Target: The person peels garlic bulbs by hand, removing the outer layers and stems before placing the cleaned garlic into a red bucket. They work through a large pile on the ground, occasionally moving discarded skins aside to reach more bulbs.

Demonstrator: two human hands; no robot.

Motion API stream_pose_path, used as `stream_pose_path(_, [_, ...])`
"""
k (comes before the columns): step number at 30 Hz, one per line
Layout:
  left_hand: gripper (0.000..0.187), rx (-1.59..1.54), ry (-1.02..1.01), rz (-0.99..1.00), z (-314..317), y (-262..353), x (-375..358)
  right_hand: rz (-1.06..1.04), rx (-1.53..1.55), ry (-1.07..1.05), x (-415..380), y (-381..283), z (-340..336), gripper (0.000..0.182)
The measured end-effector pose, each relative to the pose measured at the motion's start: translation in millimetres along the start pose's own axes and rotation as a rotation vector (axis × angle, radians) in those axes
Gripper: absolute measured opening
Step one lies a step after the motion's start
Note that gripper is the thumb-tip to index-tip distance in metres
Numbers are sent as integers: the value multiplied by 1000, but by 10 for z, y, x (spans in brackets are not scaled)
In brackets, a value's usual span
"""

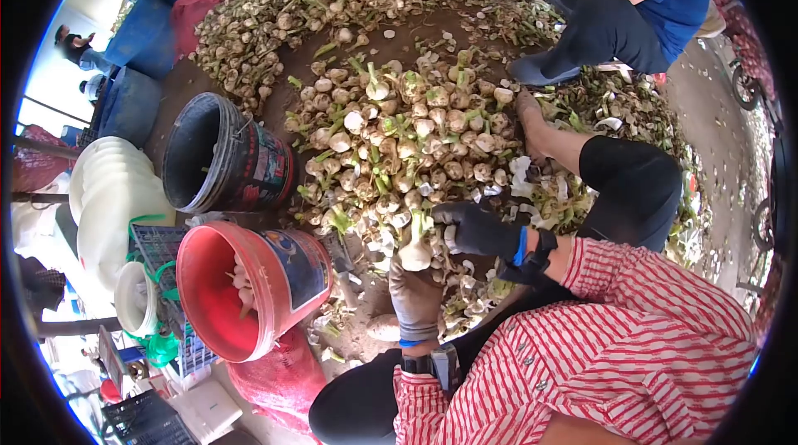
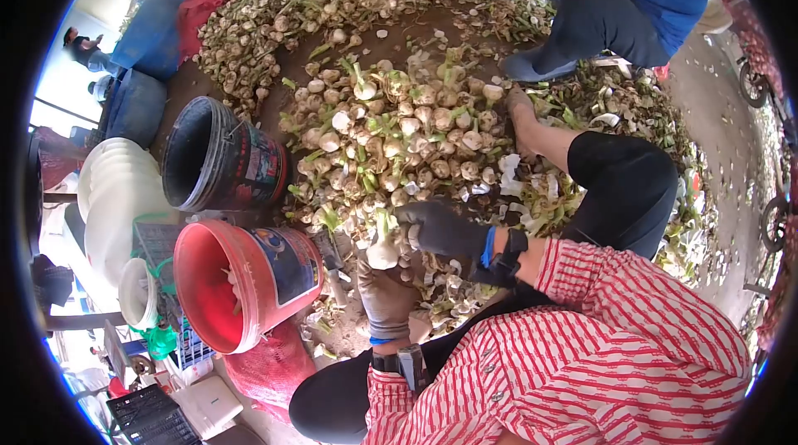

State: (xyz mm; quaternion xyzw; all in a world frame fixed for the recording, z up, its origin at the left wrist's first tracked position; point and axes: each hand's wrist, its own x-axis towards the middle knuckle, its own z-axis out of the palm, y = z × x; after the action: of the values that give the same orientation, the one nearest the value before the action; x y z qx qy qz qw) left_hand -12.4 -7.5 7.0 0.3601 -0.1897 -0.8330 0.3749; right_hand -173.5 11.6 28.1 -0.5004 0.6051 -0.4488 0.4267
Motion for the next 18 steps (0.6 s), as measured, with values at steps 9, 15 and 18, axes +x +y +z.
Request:
stream_pose_path(9, [34, 175, 83, -42, 7, 67, -33, -139, -273, 51, 6, 205, 205, 47])
stream_pose_path(15, [44, 431, 92, 110, -129, 164, -89, -5, 72, -208, 108, 434, 46, 18])
stream_pose_path(18, [34, 790, 61, 199, -218, 216, -30, 68, 277, -306, 80, 83, -80, 16])
